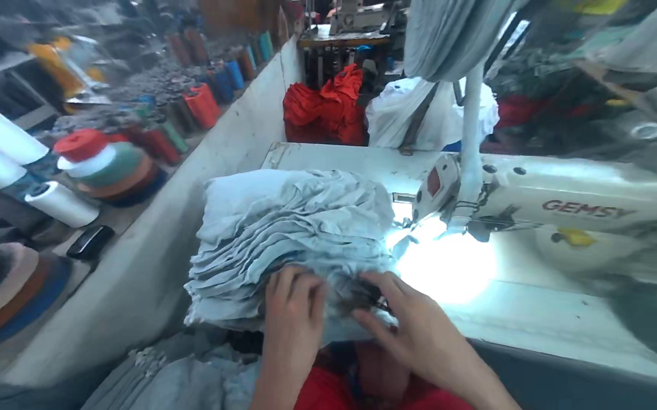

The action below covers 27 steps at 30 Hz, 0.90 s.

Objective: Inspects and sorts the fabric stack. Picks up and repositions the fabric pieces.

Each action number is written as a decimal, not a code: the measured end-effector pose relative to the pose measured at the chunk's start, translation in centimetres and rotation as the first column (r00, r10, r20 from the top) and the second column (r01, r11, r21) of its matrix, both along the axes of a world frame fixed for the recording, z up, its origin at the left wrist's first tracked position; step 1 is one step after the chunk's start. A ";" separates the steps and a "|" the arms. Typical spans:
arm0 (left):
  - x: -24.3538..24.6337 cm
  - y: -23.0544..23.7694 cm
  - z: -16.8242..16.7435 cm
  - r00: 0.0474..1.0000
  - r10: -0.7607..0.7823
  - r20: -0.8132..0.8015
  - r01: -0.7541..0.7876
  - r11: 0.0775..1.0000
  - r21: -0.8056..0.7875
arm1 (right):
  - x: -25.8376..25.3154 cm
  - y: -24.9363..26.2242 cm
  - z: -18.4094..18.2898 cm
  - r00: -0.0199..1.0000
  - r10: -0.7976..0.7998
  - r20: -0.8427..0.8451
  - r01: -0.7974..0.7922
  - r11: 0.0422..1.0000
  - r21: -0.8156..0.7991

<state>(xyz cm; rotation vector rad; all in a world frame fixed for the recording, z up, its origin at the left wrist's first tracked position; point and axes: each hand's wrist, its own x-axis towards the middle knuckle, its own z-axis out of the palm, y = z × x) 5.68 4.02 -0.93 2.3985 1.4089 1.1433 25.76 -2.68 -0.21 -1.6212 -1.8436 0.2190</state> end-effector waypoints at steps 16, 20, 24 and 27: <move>-2.0 -3.9 -2.0 0.954 0.033 0.297 -0.027 0.999 -0.025 | -4.8 2.2 -0.7 0.975 -0.083 0.208 0.032 0.971 0.237; -3.2 -5.8 -2.5 0.952 -0.004 0.305 0.067 0.978 -0.197 | -3.0 3.9 0.1 1.000 0.025 0.004 -0.026 0.991 0.131; -3.5 -6.3 -2.9 0.959 0.009 0.282 0.060 0.970 -0.236 | -2.5 7.0 0.8 0.991 -0.123 -0.051 0.133 0.930 0.343; -3.0 -5.7 -2.0 0.968 0.022 0.251 0.022 0.985 -0.170 | -3.3 8.4 -1.7 0.980 -0.198 0.014 0.186 0.943 0.274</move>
